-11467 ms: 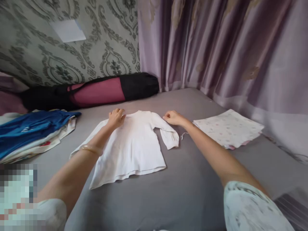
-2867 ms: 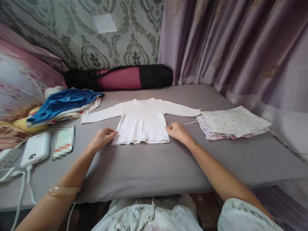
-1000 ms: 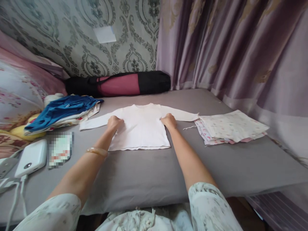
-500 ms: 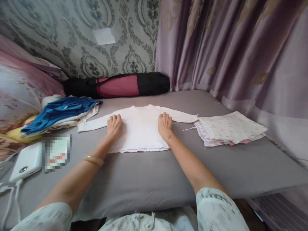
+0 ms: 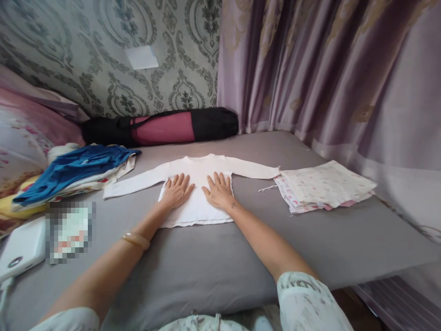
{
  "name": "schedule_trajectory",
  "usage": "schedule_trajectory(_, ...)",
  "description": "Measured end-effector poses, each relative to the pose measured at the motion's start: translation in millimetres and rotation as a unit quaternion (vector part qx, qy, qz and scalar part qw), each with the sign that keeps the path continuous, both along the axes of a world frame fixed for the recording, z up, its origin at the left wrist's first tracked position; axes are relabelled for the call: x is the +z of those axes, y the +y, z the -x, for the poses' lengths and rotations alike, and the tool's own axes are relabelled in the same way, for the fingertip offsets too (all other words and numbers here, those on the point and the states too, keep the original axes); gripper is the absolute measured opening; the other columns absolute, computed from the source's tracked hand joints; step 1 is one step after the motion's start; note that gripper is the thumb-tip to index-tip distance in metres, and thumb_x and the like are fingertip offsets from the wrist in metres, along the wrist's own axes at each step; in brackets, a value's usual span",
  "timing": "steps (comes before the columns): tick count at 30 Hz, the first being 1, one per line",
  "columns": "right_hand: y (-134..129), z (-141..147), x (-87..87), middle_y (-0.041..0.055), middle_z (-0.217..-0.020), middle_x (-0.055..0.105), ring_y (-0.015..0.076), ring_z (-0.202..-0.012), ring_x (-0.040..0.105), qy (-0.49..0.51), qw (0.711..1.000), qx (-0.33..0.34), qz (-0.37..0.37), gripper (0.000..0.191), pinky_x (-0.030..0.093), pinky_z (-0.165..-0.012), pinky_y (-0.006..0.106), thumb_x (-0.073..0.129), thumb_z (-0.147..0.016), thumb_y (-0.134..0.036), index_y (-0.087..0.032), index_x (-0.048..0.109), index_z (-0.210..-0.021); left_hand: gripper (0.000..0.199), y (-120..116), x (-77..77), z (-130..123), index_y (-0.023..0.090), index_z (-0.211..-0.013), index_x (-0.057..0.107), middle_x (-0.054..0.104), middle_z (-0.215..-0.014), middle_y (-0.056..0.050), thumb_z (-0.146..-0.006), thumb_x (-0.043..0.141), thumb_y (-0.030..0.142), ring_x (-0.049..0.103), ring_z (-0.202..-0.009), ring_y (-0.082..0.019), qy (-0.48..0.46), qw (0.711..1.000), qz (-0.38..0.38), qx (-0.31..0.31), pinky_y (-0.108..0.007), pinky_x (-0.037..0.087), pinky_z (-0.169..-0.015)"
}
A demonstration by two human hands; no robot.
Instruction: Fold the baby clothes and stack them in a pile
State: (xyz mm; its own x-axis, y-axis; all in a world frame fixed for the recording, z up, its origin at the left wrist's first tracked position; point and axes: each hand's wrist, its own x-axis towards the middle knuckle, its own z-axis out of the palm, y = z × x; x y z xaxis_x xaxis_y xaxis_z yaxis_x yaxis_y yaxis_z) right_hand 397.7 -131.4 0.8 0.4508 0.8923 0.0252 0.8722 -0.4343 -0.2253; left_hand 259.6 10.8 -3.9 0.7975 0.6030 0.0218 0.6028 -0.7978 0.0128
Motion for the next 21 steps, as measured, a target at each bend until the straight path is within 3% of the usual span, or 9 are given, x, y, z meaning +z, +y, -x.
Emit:
schedule_trajectory(4, 0.4, 0.4, 1.8, 0.0140, -0.160, 0.015, 0.0332, -0.147, 0.007, 0.017, 1.000, -0.003, 0.002, 0.065, 0.002, -0.115, 0.055, 0.026, -0.097, -0.053, -0.019, 0.029, -0.152, 0.067, -2.6, 2.6, -1.3, 0.013, -0.151, 0.028, 0.026, -0.157, -0.015, -0.097, 0.017, 0.053, 0.021, -0.145, -0.035, 0.011, 1.000, -0.004, 0.000, -0.054, 0.020, -0.114)
schedule_trajectory(8, -0.1, -12.3, 10.7, 0.0128, -0.160, 0.015, 0.0317, -0.148, 0.006, 0.099, 0.994, 0.025, 0.024, 0.065, 0.006, -0.116, 0.053, 0.035, -0.095, -0.053, -0.019, 0.033, -0.151, 0.066, -3.8, 1.9, -2.0, 0.013, -0.150, 0.030, 0.027, -0.157, -0.014, -0.098, 0.016, 0.051, 0.021, -0.145, -0.034, 0.015, 1.000, -0.005, 0.005, -0.054, 0.021, -0.114)
schedule_trajectory(12, -7.8, -52.2, 28.3, 0.0094, -0.145, 0.049, 0.0210, -0.131, 0.047, 0.192, 0.977, 0.057, -0.066, 0.050, 0.034, -0.109, 0.034, 0.048, -0.092, -0.034, -0.019, 0.051, -0.139, 0.066, -2.3, -1.0, -1.9, 0.012, -0.150, 0.031, 0.029, -0.156, -0.015, -0.097, 0.017, 0.050, 0.022, -0.144, -0.035, 0.011, 1.000, -0.013, 0.001, -0.054, 0.020, -0.114)
schedule_trajectory(14, -19.2, -82.2, 38.8, 0.0060, -0.128, 0.064, 0.0178, -0.112, 0.061, 0.182, 0.975, 0.019, -0.125, 0.039, 0.044, -0.096, 0.028, 0.044, -0.092, -0.027, -0.019, 0.062, -0.127, 0.065, -2.5, -0.6, -1.7, 0.013, -0.150, 0.031, 0.030, -0.156, -0.015, -0.097, 0.018, 0.050, 0.023, -0.144, -0.035, 0.014, 1.000, -0.018, -0.004, -0.055, 0.021, -0.113)
schedule_trajectory(16, -36.8, -114.5, 48.7, 0.0048, -0.114, 0.071, 0.0187, -0.104, 0.064, 0.114, 0.985, -0.056, -0.119, 0.034, 0.046, -0.089, 0.026, 0.043, -0.092, -0.023, -0.018, 0.069, -0.113, 0.064, -3.8, 1.4, -1.4, 0.015, -0.150, 0.031, 0.030, -0.156, -0.015, -0.097, 0.018, 0.049, 0.024, -0.143, -0.036, 0.019, 1.000, -0.019, -0.006, -0.055, 0.022, -0.113)
schedule_trajectory(18, -57.6, -144.5, 56.7, 0.0065, -0.109, 0.072, 0.0208, -0.102, 0.064, 0.043, 0.987, -0.151, -0.044, 0.033, 0.046, -0.087, 0.028, 0.044, -0.091, -0.020, -0.019, 0.071, -0.108, 0.064, -5.6, 3.9, -1.5, 0.016, -0.150, 0.031, 0.030, -0.156, -0.015, -0.097, 0.017, 0.049, 0.024, -0.143, -0.035, 0.022, 1.000, -0.021, -0.004, -0.054, 0.022, -0.112)
schedule_trajectory(21, -84.9, -176.7, 63.2, 0.0122, -0.111, 0.070, 0.0258, -0.108, 0.060, -0.039, 0.961, -0.262, 0.075, 0.031, 0.042, -0.091, 0.036, 0.047, -0.088, -0.018, -0.020, 0.071, -0.108, 0.063, -7.3, 6.3, -1.9, 0.017, -0.150, 0.032, 0.030, -0.156, -0.014, -0.097, 0.017, 0.049, 0.024, -0.144, -0.034, 0.025, 1.000, -0.018, 0.003, -0.053, 0.022, -0.112)
